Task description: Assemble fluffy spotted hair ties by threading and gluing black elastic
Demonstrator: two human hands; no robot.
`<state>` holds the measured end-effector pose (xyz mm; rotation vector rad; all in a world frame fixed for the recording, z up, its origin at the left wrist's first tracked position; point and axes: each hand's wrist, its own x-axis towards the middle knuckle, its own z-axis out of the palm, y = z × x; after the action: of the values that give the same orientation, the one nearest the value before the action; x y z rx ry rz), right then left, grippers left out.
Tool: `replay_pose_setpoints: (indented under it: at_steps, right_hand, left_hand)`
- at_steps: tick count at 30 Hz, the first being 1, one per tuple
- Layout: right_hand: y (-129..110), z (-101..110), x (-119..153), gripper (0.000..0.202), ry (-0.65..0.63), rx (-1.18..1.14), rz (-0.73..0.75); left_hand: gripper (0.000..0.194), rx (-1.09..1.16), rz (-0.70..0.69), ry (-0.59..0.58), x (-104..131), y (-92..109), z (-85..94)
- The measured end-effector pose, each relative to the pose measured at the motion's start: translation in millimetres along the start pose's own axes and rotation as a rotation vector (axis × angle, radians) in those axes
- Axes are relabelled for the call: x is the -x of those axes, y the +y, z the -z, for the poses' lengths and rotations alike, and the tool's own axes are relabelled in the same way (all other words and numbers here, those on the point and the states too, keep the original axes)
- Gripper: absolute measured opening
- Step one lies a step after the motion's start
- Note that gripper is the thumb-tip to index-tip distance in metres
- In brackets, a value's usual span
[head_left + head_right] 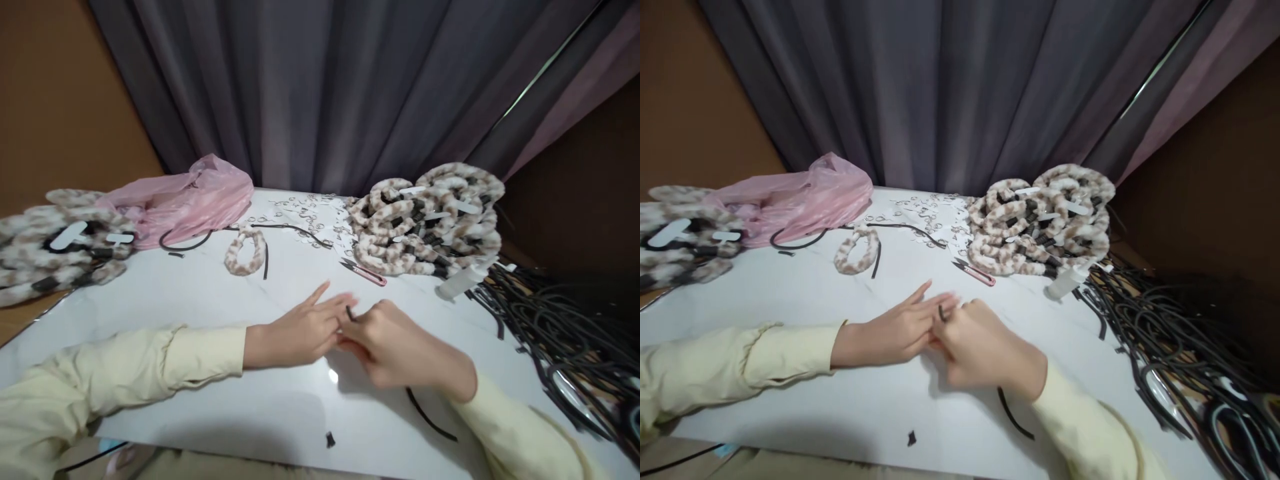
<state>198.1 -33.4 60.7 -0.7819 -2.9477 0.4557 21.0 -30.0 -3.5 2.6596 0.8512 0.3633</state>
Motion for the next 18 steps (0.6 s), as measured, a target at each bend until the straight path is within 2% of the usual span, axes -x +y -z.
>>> replay_pose_setpoints:
  at_steps: [2, 4, 5, 6, 7, 8, 10, 11, 13, 15, 16, 18]
  right_hand:
    - [-1.8, 1.4, 1.5, 0.021, -0.054, -0.022, 0.053]
    - [-3.1, 6.3, 1.4, 0.025, -0.064, -0.024, 0.088]
    - [-3.9, 10.3, 0.4, 0.026, -0.036, 0.016, 0.068]
    - [-5.0, 15.1, -1.2, 0.027, 0.002, 0.070, 0.039]
    - [-6.5, 20.3, -3.6, 0.027, 0.024, 0.108, 0.032]
    - [-8.4, 25.6, -6.7, 0.027, 0.025, 0.116, 0.057]
    - [-12.8, 34.1, -14.0, 0.027, 0.011, 0.083, 0.143]
    - [-15.2, 36.6, -18.0, 0.027, 0.020, 0.094, 0.164]
    - [-20.0, 37.2, -25.8, 0.023, 0.061, 0.178, 0.177]
    - [-24.6, 33.9, -32.8, 0.019, 0.023, 0.233, 0.240]
    - [-26.5, 31.8, -35.7, 0.018, -0.003, 0.244, 0.255]
    - [-29.4, 28.6, -40.7, 0.015, -0.017, 0.290, 0.224]
  left_hand:
    - [0.063, -0.023, 0.007, -0.029, -0.6, 1.4, 7.8]
    - [0.050, -0.063, -0.075, -0.080, -2.4, 2.3, 21.9]
    - [0.039, -0.115, -0.097, -0.067, -3.5, 2.2, 31.0]
    - [0.039, -0.189, -0.044, 0.010, -4.6, 1.6, 40.9]
    - [0.044, -0.229, -0.001, 0.018, -5.3, 0.6, 51.0]
    - [0.047, -0.221, 0.006, -0.030, -5.3, -0.7, 60.4]
    - [0.039, -0.100, -0.070, -0.248, -2.6, -3.8, 74.2]
    - [0.038, -0.098, -0.055, -0.266, 0.2, -5.5, 77.7]
    - [0.037, -0.202, 0.021, -0.179, 7.8, -9.3, 78.0]
    - [0.038, -0.296, -0.022, -0.103, 16.5, -13.7, 72.9]
    - [0.037, -0.294, -0.072, -0.107, 20.5, -16.0, 70.0]
    - [0.033, -0.273, -0.063, -0.103, 27.0, -20.3, 66.2]
